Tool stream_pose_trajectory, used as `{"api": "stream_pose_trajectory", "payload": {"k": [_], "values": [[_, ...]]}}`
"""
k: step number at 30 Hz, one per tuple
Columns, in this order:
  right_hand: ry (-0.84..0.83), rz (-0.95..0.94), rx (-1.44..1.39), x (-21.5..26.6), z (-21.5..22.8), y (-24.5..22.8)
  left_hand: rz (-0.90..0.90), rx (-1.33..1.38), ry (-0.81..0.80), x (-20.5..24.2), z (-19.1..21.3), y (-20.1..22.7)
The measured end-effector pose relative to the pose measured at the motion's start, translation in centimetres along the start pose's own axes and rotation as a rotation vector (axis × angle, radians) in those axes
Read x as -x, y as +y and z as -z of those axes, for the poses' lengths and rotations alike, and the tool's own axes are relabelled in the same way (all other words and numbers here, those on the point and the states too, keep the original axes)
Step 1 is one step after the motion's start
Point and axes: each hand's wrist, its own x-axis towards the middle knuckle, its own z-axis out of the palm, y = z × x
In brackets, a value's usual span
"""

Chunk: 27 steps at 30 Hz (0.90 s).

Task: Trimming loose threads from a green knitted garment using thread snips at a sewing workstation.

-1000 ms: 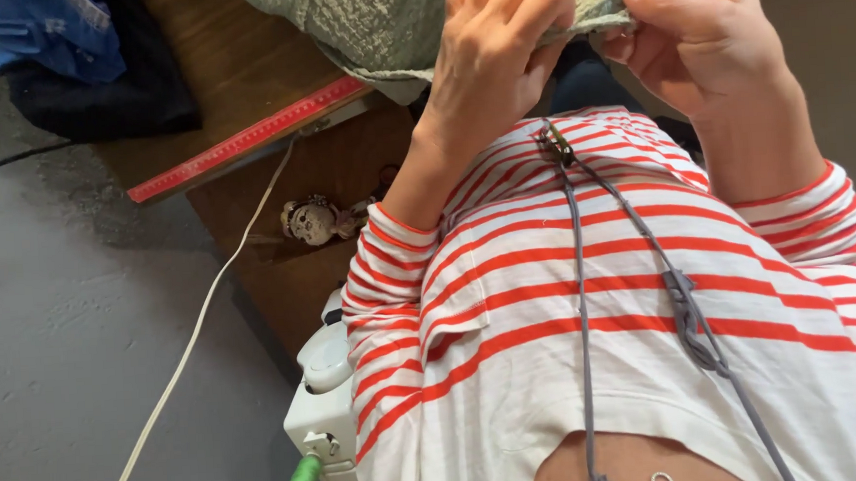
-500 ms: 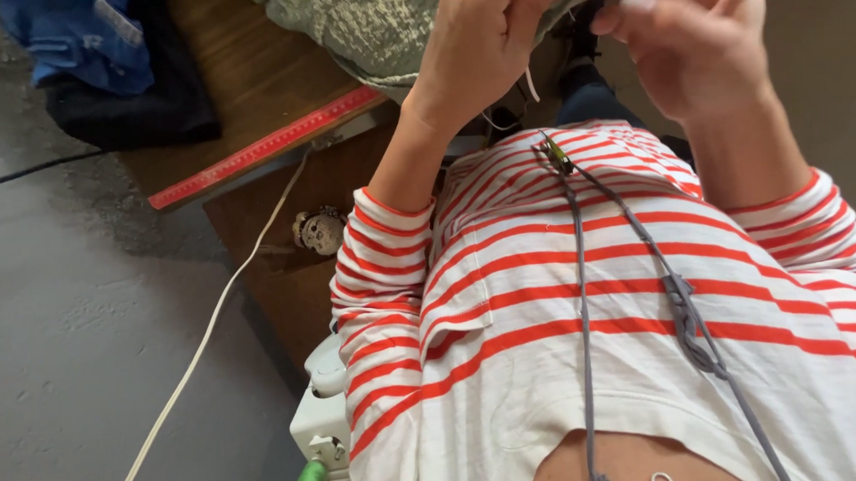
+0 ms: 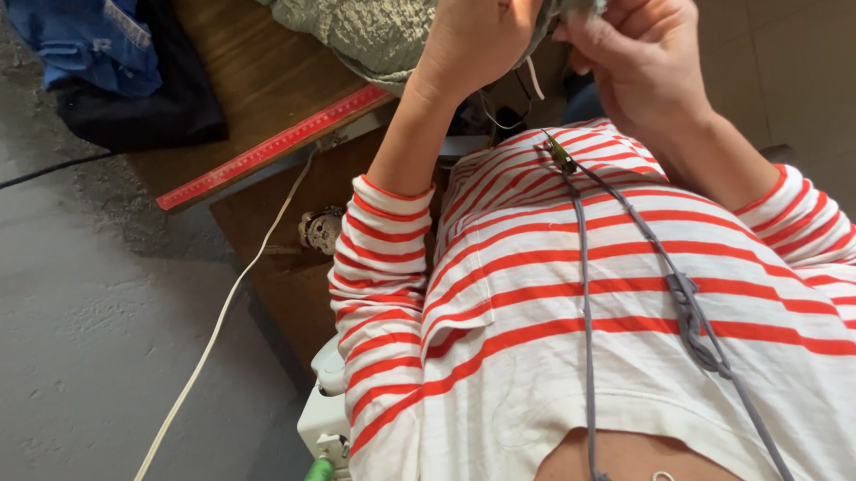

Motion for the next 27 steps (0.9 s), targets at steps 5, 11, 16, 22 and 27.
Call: {"api": "stream_pose_trajectory", "payload": {"k": [5, 11, 16, 22, 27], "values": [[-0.026, 0.1, -0.076, 0.9, 2.0, 1.7, -0.144, 0.043, -0.024, 0.3, 1.7, 2.8], [-0.164, -0.07, -0.338, 1.4, 3.7, 2.2, -0.286, -0.012, -0.107, 1.3, 2.7, 5.7], [-0.139, -0.149, -0.441, 2.1, 3.9, 2.2, -0.196, -0.001, -0.159, 3.5, 3.2, 6.4], [-0.152, -0.269, -0.486, 2.6, 3.8, 1.1, -0.399, -0.147, 0.011, 4.0, 1.7, 5.5], [-0.119, -0.425, -0.381, 2.9, 1.8, -3.1, -0.613, -0.086, 0.098, 3.4, 1.8, 5.8]]}}
